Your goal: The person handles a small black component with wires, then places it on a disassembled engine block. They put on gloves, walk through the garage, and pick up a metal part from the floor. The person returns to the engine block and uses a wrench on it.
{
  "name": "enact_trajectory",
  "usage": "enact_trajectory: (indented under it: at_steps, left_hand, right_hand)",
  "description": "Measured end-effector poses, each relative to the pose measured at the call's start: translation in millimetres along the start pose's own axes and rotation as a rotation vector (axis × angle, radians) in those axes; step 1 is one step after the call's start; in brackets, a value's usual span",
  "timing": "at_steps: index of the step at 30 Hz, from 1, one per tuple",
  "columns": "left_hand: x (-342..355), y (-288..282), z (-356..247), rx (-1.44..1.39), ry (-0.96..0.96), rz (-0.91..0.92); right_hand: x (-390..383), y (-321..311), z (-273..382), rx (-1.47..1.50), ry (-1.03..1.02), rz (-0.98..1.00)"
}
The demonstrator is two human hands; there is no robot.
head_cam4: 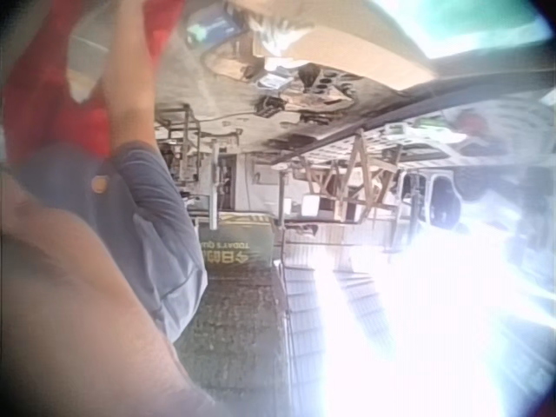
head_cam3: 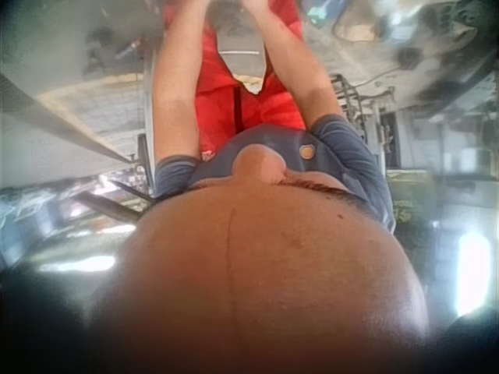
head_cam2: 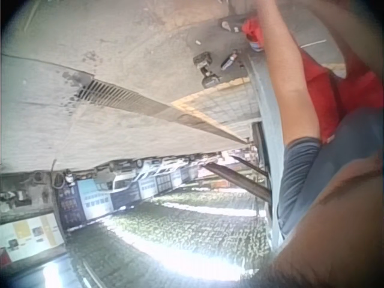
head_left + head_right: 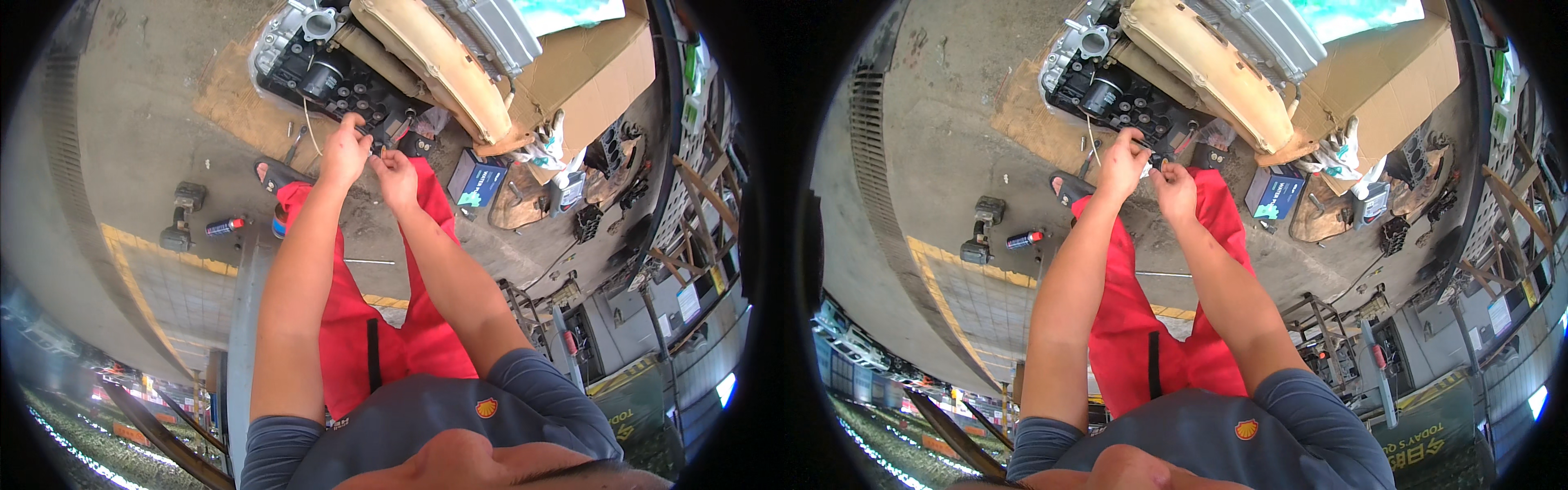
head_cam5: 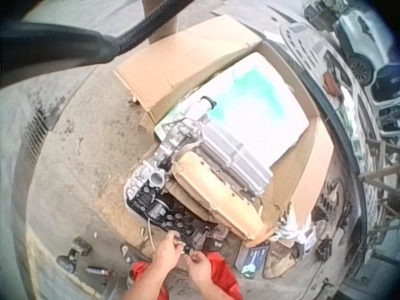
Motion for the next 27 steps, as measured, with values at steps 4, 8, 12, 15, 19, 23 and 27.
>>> enact_trajectory:
  at_steps: [4, 8, 12, 15, 19, 23, 27]
  left_hand:
    - [-1, 7, 4, -0.004, 0.002, 0.053]
    - [-3, 10, 0, 0.022, 0.046, 0.097]
    - [-10, 5, -15, 0.034, 0.185, 0.071]
    - [-14, 8, -12, 0.051, 0.228, 0.122]
    - [-11, 9, -16, 0.030, 0.191, 0.114]
    - [-9, 14, -15, -0.006, 0.202, 0.093]
    - [-11, 35, 12, -0.160, -0.109, 0.215]
  right_hand:
    - [13, 5, -14, 0.151, 0.070, 0.017]
    - [17, 5, -13, 0.253, 0.106, 0.059]
    - [20, 9, -13, 0.418, 0.146, 0.146]
    - [23, 12, -10, 0.520, 0.206, 0.213]
    - [23, 10, -1, 0.637, 0.238, 0.253]
    - [37, 8, -4, 0.651, 0.182, 0.378]
    - [34, 6, -2, 0.763, 0.230, 0.351]
Point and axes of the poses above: each hand's wrist, its own x-axis towards the middle knuckle, its own y-axis out of the palm, z = x × y, the point moved 10 cm from there along x, towards the middle knuckle, and after that the axes turned 7 degrees about y, right-handed, at the moved point
